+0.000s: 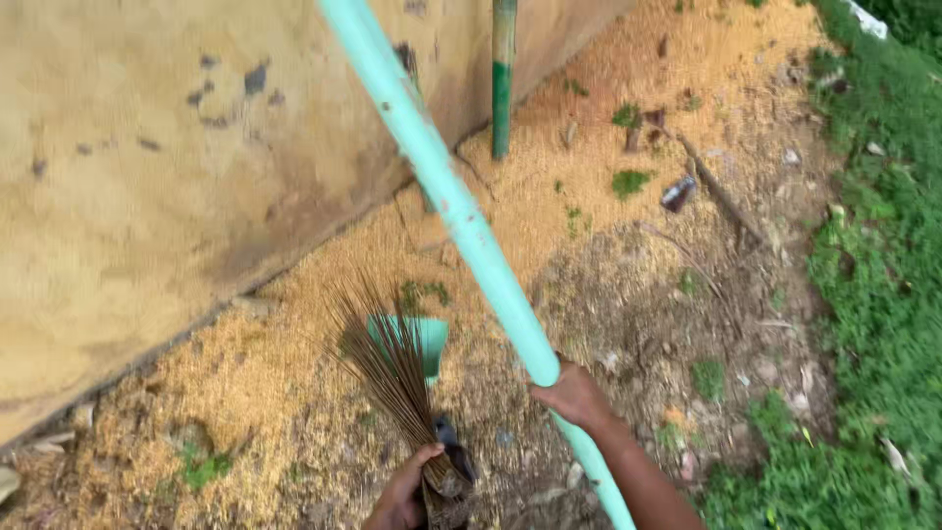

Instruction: The person sweeps debris and leaves across a dirt and grass area using a handheld broom and a small green dustpan.

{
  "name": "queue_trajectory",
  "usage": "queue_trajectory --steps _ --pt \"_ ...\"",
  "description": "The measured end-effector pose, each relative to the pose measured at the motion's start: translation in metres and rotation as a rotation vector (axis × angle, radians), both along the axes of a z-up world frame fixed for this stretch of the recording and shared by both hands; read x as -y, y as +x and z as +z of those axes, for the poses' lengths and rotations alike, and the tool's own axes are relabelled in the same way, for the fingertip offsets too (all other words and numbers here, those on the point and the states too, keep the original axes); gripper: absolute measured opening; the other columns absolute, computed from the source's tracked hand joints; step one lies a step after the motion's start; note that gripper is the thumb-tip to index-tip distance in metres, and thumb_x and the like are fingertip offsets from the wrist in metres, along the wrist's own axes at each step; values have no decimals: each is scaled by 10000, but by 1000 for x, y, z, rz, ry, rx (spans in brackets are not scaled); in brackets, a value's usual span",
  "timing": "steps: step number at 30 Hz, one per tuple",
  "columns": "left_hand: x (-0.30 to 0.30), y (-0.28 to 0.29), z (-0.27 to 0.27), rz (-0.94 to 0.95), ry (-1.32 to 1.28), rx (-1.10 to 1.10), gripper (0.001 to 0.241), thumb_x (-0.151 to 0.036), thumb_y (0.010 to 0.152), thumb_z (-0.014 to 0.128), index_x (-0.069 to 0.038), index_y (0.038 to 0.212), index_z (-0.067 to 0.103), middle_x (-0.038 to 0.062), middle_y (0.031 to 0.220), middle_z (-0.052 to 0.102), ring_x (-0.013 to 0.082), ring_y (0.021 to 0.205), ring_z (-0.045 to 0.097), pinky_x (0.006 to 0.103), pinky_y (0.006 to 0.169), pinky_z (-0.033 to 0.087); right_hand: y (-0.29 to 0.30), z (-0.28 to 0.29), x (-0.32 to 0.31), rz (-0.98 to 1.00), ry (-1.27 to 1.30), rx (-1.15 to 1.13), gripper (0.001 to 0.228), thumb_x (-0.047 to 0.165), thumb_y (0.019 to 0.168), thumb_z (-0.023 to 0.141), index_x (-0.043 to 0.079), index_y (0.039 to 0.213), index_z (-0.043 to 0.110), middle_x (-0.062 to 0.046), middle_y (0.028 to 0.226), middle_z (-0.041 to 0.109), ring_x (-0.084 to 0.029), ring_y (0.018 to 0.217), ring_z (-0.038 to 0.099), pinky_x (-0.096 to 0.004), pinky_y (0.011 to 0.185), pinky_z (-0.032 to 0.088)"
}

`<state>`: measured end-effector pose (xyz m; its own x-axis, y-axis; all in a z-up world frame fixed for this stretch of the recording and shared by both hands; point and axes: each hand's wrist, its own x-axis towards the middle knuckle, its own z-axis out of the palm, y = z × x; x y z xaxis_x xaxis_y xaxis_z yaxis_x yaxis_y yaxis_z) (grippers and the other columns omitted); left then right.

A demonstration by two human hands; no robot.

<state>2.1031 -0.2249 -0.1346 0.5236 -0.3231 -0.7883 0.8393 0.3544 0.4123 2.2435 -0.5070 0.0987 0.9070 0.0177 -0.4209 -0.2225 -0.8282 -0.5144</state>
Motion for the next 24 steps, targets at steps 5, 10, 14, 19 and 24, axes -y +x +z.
queue_trajectory --steps 5,10,14,19,24 --pt "14 141 31 119 50 -384 1002 -476 824 861 -147 1559 265 149 1681 263 399 1530 303 592 1196 394 193 51 46 -35 59 95 686 389 709 808 34 1277 659 -186 1029 796 -281 910 782 -438 862 613" --pt "0 221 54 -145 130 -132 980 -616 763 707 -118 1567 449 181 1585 294 381 1435 263 560 1127 295 354 106 74 -68 -25 166 671 436 716 848 -18 1191 709 -205 1000 759 -312 902 750 -439 864 572" --pt "16 273 68 132 72 -258 929 -480 719 737 -121 1515 421 176 1507 453 362 1390 424 559 1140 356 468 132 88 -89 -58 186 673 425 742 828 -36 1214 691 -245 983 776 -354 882 776 -459 839 615" --pt "29 362 74 307 105 -202 918 -475 750 734 -108 1525 408 178 1502 453 358 1373 429 562 1136 365 633 157 134 -112 3 278 602 420 803 840 -79 1121 728 -252 995 751 -334 877 753 -443 832 591" --pt "75 448 90 545 71 -188 907 -471 781 731 -96 1535 395 180 1497 454 354 1356 434 564 1133 375 777 223 157 -27 213 493 503 323 791 832 -54 1096 698 -227 968 743 -327 811 717 -475 716 577"
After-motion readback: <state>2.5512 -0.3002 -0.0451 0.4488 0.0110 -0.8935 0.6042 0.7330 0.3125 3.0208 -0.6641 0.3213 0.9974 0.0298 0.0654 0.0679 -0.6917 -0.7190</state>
